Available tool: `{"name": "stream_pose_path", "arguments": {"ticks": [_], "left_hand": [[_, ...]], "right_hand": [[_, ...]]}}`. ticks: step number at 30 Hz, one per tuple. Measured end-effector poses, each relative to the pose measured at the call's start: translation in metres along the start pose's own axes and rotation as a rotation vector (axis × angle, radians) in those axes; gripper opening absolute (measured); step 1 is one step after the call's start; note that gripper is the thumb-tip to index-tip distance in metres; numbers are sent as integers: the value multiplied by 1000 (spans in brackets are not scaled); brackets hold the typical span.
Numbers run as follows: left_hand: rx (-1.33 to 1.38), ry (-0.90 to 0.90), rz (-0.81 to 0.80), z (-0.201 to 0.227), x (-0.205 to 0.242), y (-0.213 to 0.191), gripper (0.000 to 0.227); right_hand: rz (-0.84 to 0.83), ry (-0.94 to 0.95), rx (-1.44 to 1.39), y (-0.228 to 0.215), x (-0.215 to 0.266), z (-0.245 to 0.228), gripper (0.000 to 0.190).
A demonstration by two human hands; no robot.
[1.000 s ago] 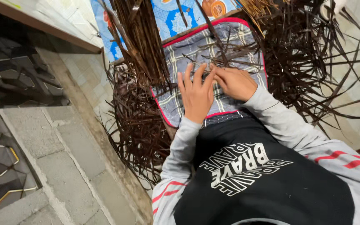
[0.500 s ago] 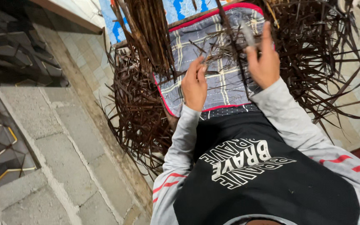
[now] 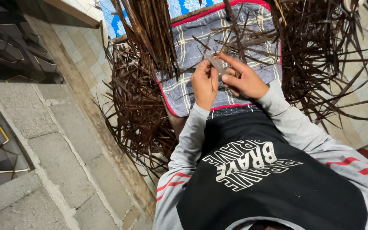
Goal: The person strips and trims long brown plant fibers using a knife by hand while working on their lap.
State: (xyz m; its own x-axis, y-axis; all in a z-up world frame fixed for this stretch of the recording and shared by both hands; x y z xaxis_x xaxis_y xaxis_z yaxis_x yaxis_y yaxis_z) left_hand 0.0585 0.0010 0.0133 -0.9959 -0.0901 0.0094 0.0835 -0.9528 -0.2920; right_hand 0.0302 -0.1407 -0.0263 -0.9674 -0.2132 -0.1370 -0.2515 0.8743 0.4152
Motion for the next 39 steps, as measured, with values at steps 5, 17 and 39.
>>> {"name": "stream_pose_path", "arguments": {"ticks": [5, 17, 39], "left_hand": [[311, -157, -116, -17, -6, -1, 20], [380, -354, -265, -59, 7, 23, 13], [-43, 160, -240, 16, 42, -9, 11]], "right_hand": [[-83, -1, -50, 5, 0, -16, 74], [14, 30, 74, -10, 4, 4, 67], [400, 23, 254, -61, -35, -64, 42]]}}
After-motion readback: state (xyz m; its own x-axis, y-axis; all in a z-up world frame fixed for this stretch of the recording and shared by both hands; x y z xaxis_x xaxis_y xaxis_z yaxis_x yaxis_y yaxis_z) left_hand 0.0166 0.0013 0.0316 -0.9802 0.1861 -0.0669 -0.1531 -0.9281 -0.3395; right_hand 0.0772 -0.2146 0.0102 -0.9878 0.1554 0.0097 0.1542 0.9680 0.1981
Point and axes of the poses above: each hand's wrist, its own x-axis away from the middle knuckle, its own y-axis out of the palm, z = x × y, the point moved 6 cm from there along -x, towards the middle knuckle, and after that the axes turned 14 degrees about -y, right-handed, at the moved point
